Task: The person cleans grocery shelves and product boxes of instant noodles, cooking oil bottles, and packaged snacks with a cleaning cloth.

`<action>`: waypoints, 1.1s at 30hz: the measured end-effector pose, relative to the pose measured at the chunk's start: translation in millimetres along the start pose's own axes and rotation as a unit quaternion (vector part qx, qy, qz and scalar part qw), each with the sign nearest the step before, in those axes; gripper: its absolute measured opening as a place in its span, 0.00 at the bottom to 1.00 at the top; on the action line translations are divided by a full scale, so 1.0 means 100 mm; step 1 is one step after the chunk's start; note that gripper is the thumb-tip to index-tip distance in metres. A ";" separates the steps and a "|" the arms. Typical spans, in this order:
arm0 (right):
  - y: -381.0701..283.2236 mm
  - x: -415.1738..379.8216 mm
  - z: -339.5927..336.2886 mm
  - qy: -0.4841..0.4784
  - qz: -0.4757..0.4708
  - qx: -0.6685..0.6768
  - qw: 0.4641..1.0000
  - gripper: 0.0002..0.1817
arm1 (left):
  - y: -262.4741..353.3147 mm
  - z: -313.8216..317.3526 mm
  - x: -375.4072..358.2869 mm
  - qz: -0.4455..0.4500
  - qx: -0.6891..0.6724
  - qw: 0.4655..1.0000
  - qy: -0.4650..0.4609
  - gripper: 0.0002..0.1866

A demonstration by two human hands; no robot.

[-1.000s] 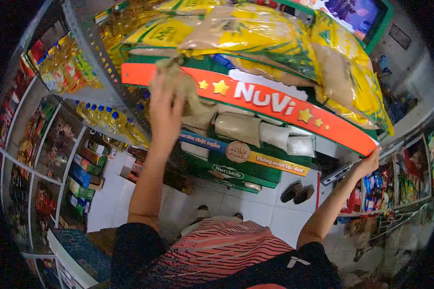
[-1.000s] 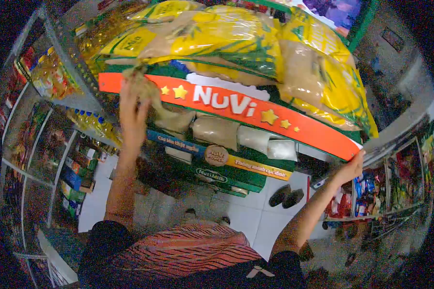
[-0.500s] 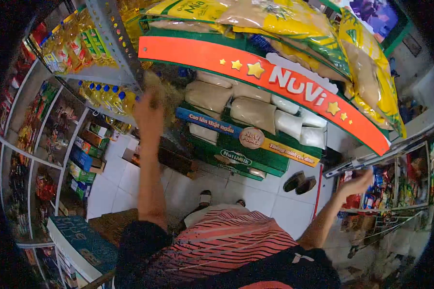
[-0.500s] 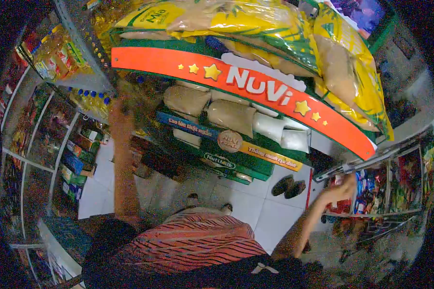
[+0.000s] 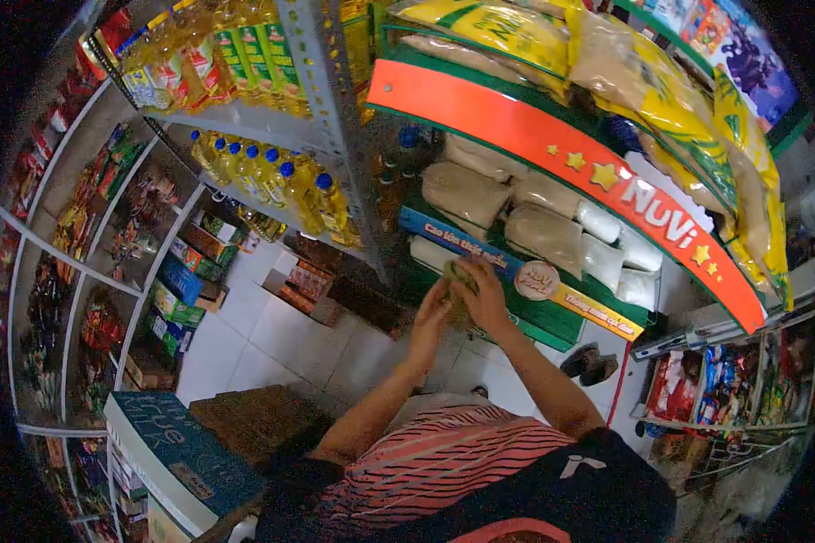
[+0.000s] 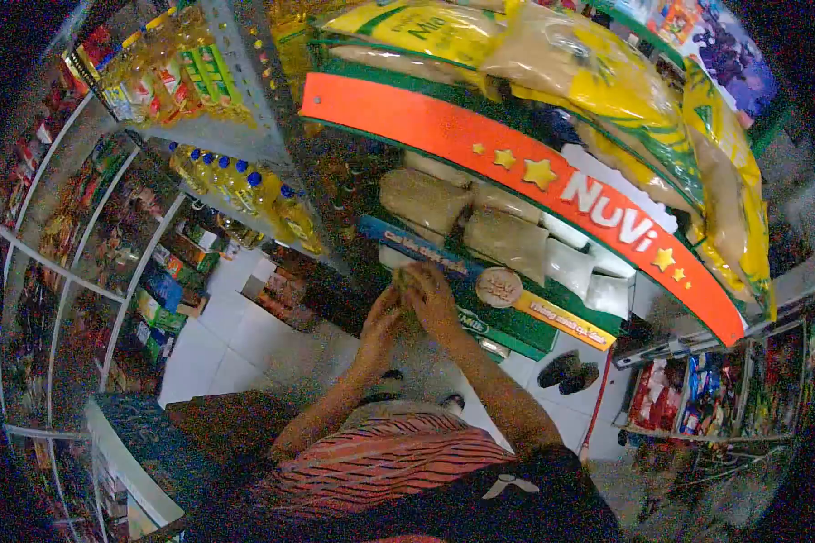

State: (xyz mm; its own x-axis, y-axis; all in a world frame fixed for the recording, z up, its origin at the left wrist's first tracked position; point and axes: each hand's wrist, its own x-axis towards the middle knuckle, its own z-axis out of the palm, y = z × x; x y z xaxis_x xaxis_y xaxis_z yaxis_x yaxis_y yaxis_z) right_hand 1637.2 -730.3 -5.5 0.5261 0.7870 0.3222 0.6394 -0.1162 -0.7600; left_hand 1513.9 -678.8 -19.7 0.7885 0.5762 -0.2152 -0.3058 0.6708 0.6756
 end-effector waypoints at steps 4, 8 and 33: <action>-0.03 0.61 0.38 0.027 -0.043 -0.208 0.977 0.18 | 0.01 -0.43 0.35 0.049 0.186 0.979 0.073 0.23; 0.22 0.86 0.59 -0.049 -0.007 -0.303 0.952 0.17 | -0.02 -0.93 0.72 0.006 0.297 0.950 0.091 0.25; 1.00 -0.08 -0.04 0.022 -0.038 -0.458 0.888 0.14 | 0.09 -1.01 1.48 0.261 0.809 0.520 -0.086 0.33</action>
State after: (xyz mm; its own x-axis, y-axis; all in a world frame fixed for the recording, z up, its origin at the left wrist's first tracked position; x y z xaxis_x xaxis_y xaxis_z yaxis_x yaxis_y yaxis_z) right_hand 1699.0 -750.2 -81.8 0.4702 0.7921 0.3892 0.8513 -0.5235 0.0369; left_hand 1574.4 -540.2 -116.9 0.9022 0.3386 0.2670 0.2368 -0.9065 0.3495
